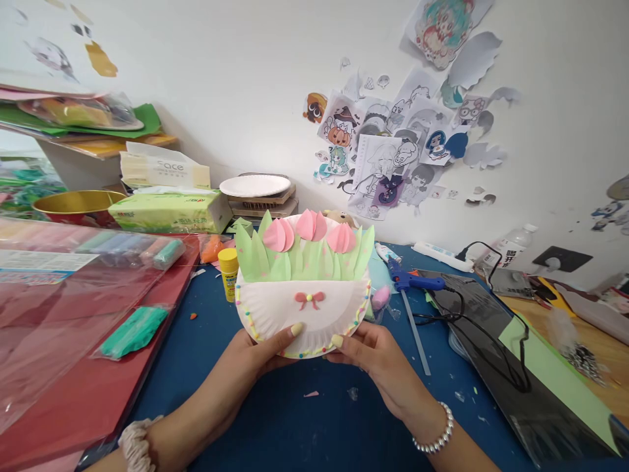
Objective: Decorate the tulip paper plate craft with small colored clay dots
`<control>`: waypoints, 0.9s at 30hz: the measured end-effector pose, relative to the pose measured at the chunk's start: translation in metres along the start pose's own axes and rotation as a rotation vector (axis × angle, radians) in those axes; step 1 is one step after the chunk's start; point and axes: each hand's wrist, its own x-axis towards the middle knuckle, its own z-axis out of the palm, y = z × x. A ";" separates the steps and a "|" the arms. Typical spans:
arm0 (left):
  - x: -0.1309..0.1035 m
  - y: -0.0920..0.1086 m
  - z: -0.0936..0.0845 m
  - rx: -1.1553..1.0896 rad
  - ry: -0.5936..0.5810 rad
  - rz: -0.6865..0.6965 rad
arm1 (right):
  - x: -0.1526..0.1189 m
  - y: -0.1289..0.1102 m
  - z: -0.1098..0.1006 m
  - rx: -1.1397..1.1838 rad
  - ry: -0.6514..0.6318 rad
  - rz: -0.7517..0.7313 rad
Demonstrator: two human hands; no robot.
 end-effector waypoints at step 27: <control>-0.003 0.003 0.003 0.014 0.026 -0.004 | 0.000 0.002 0.000 -0.056 -0.001 -0.033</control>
